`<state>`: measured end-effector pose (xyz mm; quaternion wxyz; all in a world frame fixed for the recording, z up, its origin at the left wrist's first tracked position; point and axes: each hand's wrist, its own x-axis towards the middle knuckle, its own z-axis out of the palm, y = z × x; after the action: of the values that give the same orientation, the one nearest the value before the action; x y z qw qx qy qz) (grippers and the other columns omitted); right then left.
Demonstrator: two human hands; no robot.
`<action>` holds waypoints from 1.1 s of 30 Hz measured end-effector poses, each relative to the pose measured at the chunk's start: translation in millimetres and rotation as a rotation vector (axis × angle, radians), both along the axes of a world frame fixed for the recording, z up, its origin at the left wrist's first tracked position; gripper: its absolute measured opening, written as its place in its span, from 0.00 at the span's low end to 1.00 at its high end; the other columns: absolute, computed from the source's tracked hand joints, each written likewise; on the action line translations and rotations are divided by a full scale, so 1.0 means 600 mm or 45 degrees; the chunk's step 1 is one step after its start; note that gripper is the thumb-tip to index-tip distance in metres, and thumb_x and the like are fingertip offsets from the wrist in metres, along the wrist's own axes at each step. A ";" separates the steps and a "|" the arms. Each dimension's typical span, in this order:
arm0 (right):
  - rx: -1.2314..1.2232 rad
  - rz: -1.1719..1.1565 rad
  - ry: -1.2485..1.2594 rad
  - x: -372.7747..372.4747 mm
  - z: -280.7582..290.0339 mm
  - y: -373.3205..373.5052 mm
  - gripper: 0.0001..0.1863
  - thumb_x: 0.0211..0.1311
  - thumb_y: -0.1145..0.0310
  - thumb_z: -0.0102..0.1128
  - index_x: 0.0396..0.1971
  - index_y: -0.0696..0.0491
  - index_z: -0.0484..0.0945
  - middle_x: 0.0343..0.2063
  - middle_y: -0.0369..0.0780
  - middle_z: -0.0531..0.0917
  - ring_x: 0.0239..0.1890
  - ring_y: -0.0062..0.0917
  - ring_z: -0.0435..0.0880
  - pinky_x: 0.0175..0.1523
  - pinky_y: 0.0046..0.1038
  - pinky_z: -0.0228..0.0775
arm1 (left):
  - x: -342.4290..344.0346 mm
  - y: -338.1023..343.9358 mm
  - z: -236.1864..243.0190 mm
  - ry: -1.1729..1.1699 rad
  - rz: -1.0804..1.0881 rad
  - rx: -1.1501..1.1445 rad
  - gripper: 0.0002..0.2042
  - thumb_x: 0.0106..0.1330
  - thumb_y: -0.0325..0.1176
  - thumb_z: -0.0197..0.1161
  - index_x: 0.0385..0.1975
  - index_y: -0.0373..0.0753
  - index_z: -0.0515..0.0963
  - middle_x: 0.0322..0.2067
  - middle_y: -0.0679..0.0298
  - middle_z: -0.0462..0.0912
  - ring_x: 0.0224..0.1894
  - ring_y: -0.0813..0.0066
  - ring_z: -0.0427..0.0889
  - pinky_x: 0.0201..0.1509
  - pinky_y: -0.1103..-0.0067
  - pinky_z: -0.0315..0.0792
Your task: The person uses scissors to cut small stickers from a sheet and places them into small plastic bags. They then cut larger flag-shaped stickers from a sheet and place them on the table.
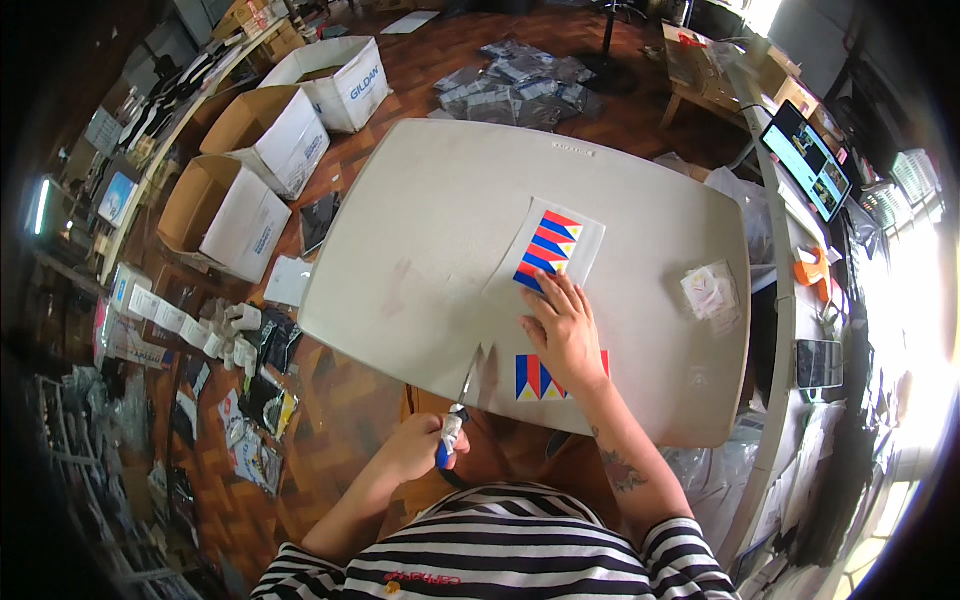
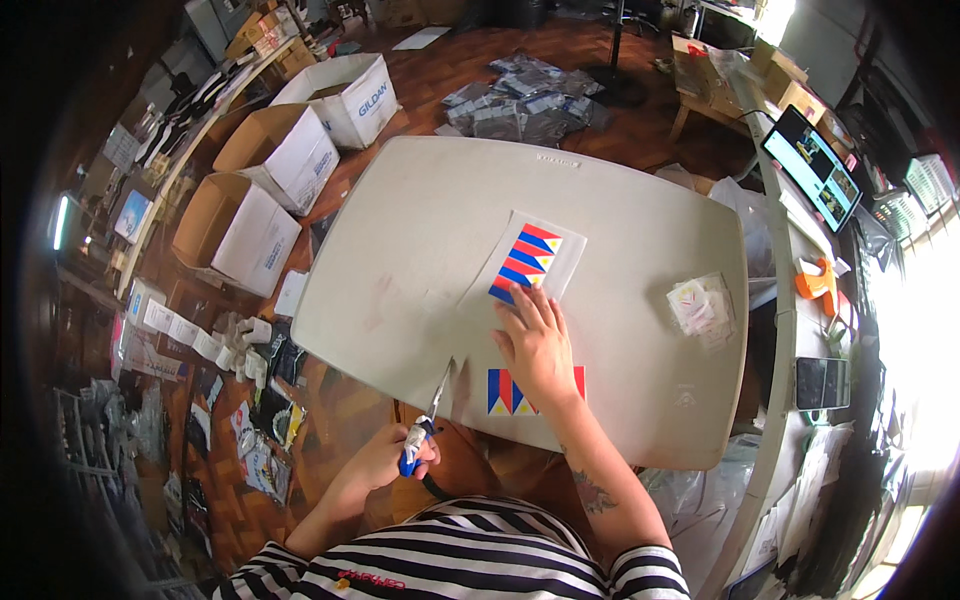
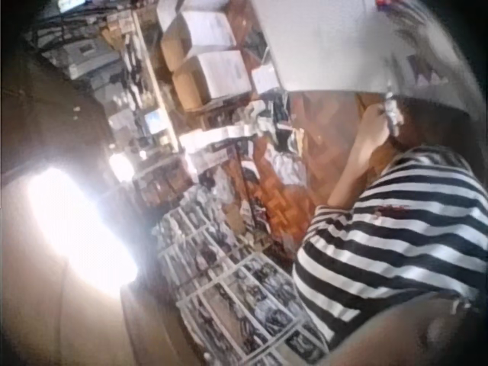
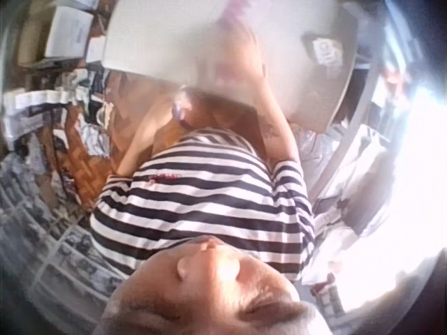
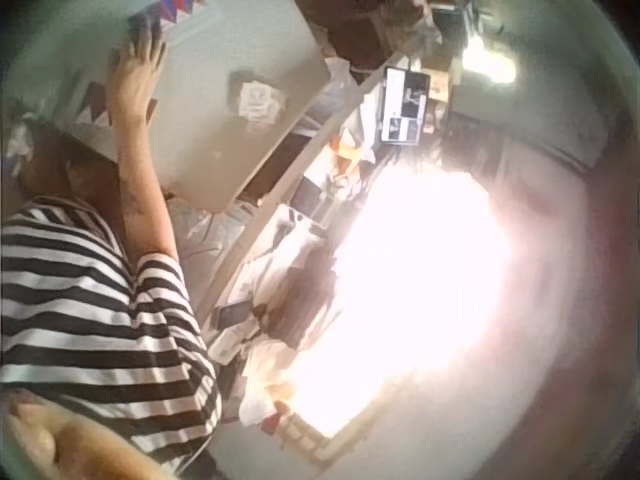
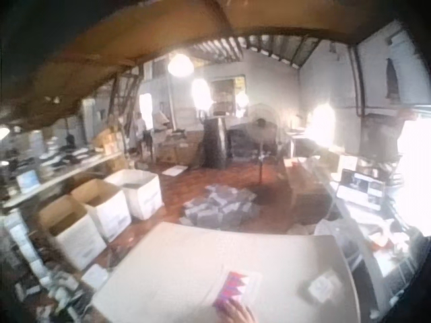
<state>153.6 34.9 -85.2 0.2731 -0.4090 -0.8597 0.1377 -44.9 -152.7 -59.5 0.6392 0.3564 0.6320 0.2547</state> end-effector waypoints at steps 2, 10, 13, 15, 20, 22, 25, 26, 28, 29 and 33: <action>-0.026 0.069 0.024 0.005 0.005 -0.019 0.15 0.62 0.66 0.64 0.49 0.51 0.82 0.62 0.42 0.74 0.68 0.43 0.66 0.69 0.45 0.61 | 0.008 0.005 0.013 -0.031 0.030 -0.054 0.14 0.61 0.39 0.60 0.29 0.31 0.81 0.20 0.63 0.80 0.23 0.77 0.78 0.30 0.80 0.68; -0.046 0.285 0.011 0.030 0.017 -0.067 0.11 0.62 0.69 0.63 0.44 0.51 0.84 0.58 0.41 0.79 0.67 0.45 0.68 0.70 0.47 0.61 | 0.020 0.004 0.021 0.113 -0.145 0.025 0.14 0.67 0.38 0.56 0.31 0.32 0.82 0.25 0.58 0.82 0.27 0.68 0.82 0.35 0.75 0.72; -0.092 0.280 0.048 0.034 0.016 -0.074 0.10 0.63 0.69 0.63 0.44 0.51 0.84 0.58 0.42 0.78 0.68 0.44 0.67 0.71 0.47 0.59 | 0.026 0.006 0.005 0.205 -0.208 0.080 0.15 0.66 0.40 0.56 0.33 0.34 0.83 0.28 0.55 0.85 0.32 0.62 0.84 0.39 0.71 0.73; -0.127 0.274 0.068 0.036 0.015 -0.074 0.10 0.64 0.70 0.62 0.44 0.52 0.84 0.58 0.42 0.78 0.68 0.44 0.67 0.71 0.47 0.58 | 0.030 0.009 0.009 0.224 -0.218 0.003 0.15 0.67 0.41 0.56 0.33 0.34 0.83 0.29 0.55 0.86 0.33 0.62 0.85 0.40 0.71 0.74; -0.157 0.275 0.060 0.034 0.016 -0.068 0.11 0.64 0.70 0.62 0.45 0.51 0.84 0.59 0.43 0.77 0.69 0.45 0.65 0.71 0.48 0.56 | 0.034 0.012 0.002 0.192 -0.168 -0.009 0.15 0.67 0.39 0.55 0.35 0.33 0.83 0.31 0.55 0.87 0.35 0.63 0.87 0.41 0.72 0.75; -0.202 0.258 0.040 0.036 0.016 -0.078 0.12 0.63 0.70 0.63 0.46 0.51 0.84 0.60 0.43 0.77 0.69 0.45 0.65 0.71 0.48 0.56 | 0.039 0.009 -0.001 0.092 -0.098 -0.080 0.14 0.67 0.38 0.55 0.36 0.33 0.83 0.32 0.55 0.87 0.36 0.64 0.87 0.42 0.73 0.76; -0.208 0.269 0.058 0.031 0.019 -0.080 0.12 0.62 0.71 0.63 0.46 0.51 0.84 0.60 0.43 0.77 0.70 0.46 0.64 0.71 0.48 0.56 | 0.042 0.001 -0.014 0.145 -0.163 -0.014 0.13 0.65 0.33 0.52 0.36 0.34 0.82 0.33 0.55 0.87 0.37 0.64 0.87 0.43 0.74 0.76; -0.222 0.264 0.061 0.033 0.020 -0.082 0.12 0.62 0.71 0.63 0.46 0.50 0.84 0.60 0.43 0.77 0.70 0.47 0.63 0.71 0.48 0.56 | 0.042 0.003 -0.014 0.142 -0.176 -0.012 0.12 0.65 0.32 0.52 0.36 0.34 0.82 0.33 0.56 0.87 0.37 0.63 0.86 0.44 0.74 0.75; -0.191 0.264 0.041 0.036 0.021 -0.088 0.13 0.62 0.71 0.63 0.47 0.50 0.84 0.60 0.43 0.76 0.70 0.47 0.64 0.71 0.49 0.56 | 0.043 0.000 -0.022 0.061 -0.071 0.048 0.12 0.65 0.37 0.57 0.29 0.33 0.80 0.28 0.62 0.83 0.31 0.73 0.81 0.38 0.78 0.72; -0.181 0.261 0.023 0.035 0.023 -0.086 0.13 0.62 0.71 0.63 0.47 0.49 0.84 0.60 0.43 0.76 0.70 0.47 0.64 0.70 0.49 0.56 | 0.043 0.001 -0.024 0.011 -0.022 0.074 0.14 0.65 0.39 0.60 0.26 0.33 0.79 0.26 0.65 0.80 0.28 0.78 0.79 0.35 0.79 0.70; -0.179 0.262 0.004 0.036 0.028 -0.080 0.15 0.60 0.70 0.64 0.48 0.47 0.84 0.61 0.43 0.75 0.70 0.47 0.63 0.70 0.49 0.57 | 0.035 0.003 -0.028 -0.004 -0.032 0.096 0.12 0.64 0.38 0.61 0.27 0.34 0.79 0.22 0.66 0.79 0.27 0.78 0.78 0.33 0.80 0.69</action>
<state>175.1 -13.3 -68.1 0.2296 -0.3367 -0.8849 0.2255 -23.8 -150.7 -76.5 0.6296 0.3878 0.6163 0.2708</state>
